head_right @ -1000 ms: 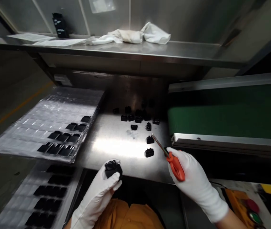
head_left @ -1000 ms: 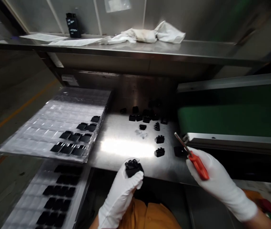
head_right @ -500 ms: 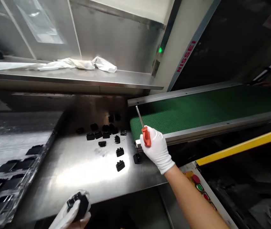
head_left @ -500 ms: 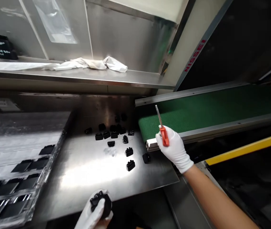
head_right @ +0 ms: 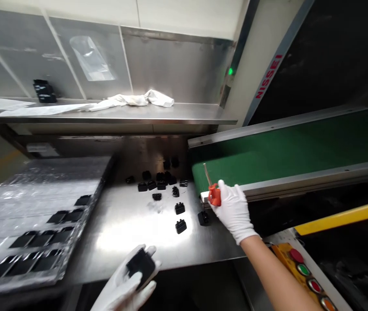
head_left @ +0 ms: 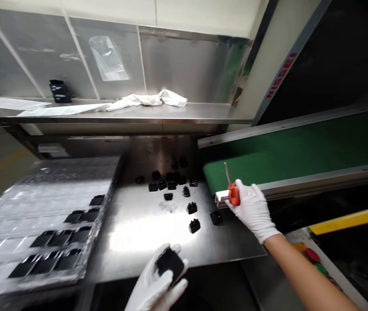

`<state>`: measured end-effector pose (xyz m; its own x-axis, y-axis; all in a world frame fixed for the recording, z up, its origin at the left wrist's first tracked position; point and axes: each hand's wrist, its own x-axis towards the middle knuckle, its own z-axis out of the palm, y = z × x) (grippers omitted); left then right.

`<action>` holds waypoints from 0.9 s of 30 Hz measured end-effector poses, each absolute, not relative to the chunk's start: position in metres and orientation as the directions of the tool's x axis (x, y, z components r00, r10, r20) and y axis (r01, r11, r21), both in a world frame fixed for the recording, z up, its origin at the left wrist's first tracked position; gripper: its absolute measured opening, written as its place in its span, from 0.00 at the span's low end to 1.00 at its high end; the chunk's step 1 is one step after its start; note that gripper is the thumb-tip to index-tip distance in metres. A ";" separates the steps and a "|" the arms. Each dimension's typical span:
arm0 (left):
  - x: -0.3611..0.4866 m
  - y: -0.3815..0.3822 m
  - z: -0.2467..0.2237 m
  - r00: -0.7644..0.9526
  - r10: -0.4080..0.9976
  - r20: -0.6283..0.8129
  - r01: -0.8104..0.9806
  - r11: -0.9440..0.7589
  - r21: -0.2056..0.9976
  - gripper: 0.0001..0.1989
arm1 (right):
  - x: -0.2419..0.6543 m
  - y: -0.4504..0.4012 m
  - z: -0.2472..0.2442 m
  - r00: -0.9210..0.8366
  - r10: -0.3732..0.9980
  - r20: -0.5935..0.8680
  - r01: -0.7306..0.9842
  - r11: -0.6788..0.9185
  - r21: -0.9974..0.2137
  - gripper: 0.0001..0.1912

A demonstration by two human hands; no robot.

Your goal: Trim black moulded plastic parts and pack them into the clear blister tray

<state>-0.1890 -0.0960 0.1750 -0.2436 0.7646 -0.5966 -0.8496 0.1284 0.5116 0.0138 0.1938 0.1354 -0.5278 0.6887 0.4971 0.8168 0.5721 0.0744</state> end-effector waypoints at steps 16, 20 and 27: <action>-0.195 -0.099 0.169 -0.031 0.934 -0.355 -0.950 0.083 0.301 0.16 | 0.011 0.125 0.143 -0.411 0.697 0.588 0.788 0.596 -0.154 0.22; -0.194 -0.094 0.170 -0.056 0.906 -0.421 -0.934 0.102 0.343 0.13 | -0.004 0.067 0.134 -0.423 0.796 0.432 0.519 0.604 -0.605 0.14; -0.197 -0.089 0.156 -0.014 0.937 -0.349 -0.961 0.084 0.263 0.16 | -0.041 -0.006 0.150 -0.585 0.781 0.219 0.239 0.424 -0.874 0.13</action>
